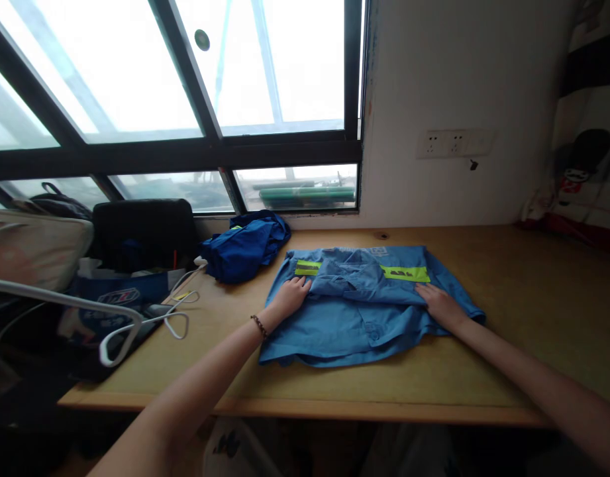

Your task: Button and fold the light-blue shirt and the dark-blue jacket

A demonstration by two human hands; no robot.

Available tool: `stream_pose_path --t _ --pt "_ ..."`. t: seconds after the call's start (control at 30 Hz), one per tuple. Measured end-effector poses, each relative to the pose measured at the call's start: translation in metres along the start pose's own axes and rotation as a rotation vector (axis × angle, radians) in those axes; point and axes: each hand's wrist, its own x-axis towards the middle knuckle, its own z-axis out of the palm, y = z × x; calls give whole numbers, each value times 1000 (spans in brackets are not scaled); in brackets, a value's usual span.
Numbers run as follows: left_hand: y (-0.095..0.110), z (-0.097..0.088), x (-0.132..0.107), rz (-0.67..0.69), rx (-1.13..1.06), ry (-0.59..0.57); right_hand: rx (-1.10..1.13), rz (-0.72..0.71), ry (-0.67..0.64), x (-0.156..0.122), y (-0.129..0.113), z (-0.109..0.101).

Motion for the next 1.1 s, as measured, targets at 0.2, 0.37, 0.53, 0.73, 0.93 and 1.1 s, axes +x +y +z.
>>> stream_pose_path --t 0.2,0.37,0.53,0.73,0.93,1.1 --pt "28 -46 -38 69 17 5 32 -81 -38 -29 19 -52" --pt "59 -68 -86 123 -19 -40 106 -245 -118 -70 30 -67" --pt "73 -58 -109 117 -37 -51 75 -305 -89 -94 24 -59" --pt "54 -53 -116 298 -31 -11 103 -450 -31 -97 34 -60" --pt "7 -36 -83 415 -23 34 -16 -455 75 -87 43 -40" --pt "-11 -18 -43 283 -52 43 -166 -289 27 -92 0 -51"
